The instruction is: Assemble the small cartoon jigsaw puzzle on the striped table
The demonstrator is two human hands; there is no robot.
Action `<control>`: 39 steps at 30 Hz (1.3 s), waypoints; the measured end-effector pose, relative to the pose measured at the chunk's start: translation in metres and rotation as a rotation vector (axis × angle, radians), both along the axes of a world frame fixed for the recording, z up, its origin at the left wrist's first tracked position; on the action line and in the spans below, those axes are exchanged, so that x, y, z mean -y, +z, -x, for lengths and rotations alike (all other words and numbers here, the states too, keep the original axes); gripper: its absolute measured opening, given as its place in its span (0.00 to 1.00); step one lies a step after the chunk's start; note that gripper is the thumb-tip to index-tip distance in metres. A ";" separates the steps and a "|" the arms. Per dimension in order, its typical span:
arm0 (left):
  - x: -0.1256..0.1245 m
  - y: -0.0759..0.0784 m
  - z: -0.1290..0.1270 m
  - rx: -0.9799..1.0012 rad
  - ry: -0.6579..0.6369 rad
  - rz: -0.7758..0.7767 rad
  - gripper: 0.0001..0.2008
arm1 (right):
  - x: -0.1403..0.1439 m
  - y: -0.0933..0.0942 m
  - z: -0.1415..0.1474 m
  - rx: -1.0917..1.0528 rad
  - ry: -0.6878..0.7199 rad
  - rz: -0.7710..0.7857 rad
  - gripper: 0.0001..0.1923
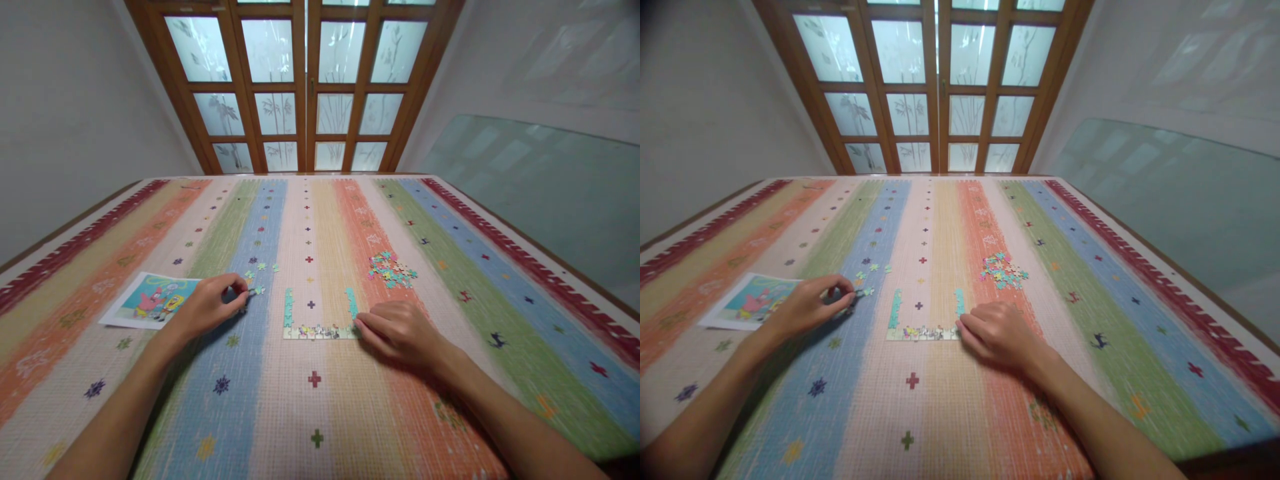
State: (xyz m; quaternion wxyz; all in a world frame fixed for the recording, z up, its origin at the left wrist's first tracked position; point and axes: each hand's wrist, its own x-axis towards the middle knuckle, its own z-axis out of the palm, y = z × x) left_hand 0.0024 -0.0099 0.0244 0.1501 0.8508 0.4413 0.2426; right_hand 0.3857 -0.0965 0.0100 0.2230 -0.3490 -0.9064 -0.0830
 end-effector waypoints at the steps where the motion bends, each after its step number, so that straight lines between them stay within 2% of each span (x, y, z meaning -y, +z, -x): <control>1: 0.002 0.001 -0.003 0.029 0.003 -0.008 0.09 | 0.000 0.001 0.000 -0.001 0.000 0.000 0.19; 8: 0.015 -0.003 -0.031 0.199 0.005 -0.051 0.08 | 0.001 0.003 0.000 -0.004 0.001 -0.005 0.19; 11: 0.017 -0.009 -0.044 0.219 -0.043 -0.056 0.06 | 0.001 0.003 0.001 0.000 -0.001 -0.007 0.19; 18: 0.014 -0.026 -0.063 0.211 -0.168 -0.201 0.06 | 0.001 0.002 0.002 -0.012 0.004 -0.023 0.20; 25: 0.005 -0.035 -0.072 0.128 -0.253 -0.273 0.08 | 0.002 0.004 0.002 -0.015 0.012 -0.004 0.19; 28: 0.004 -0.037 -0.073 0.088 -0.243 -0.330 0.09 | 0.002 0.004 0.002 -0.015 0.017 -0.013 0.19; 32: 0.007 -0.035 -0.069 0.059 -0.227 -0.394 0.10 | 0.001 0.003 0.001 -0.013 0.002 -0.021 0.19; 39: 0.019 -0.029 -0.065 -0.044 -0.288 -0.419 0.10 | 0.001 0.000 0.001 -0.010 0.003 0.013 0.19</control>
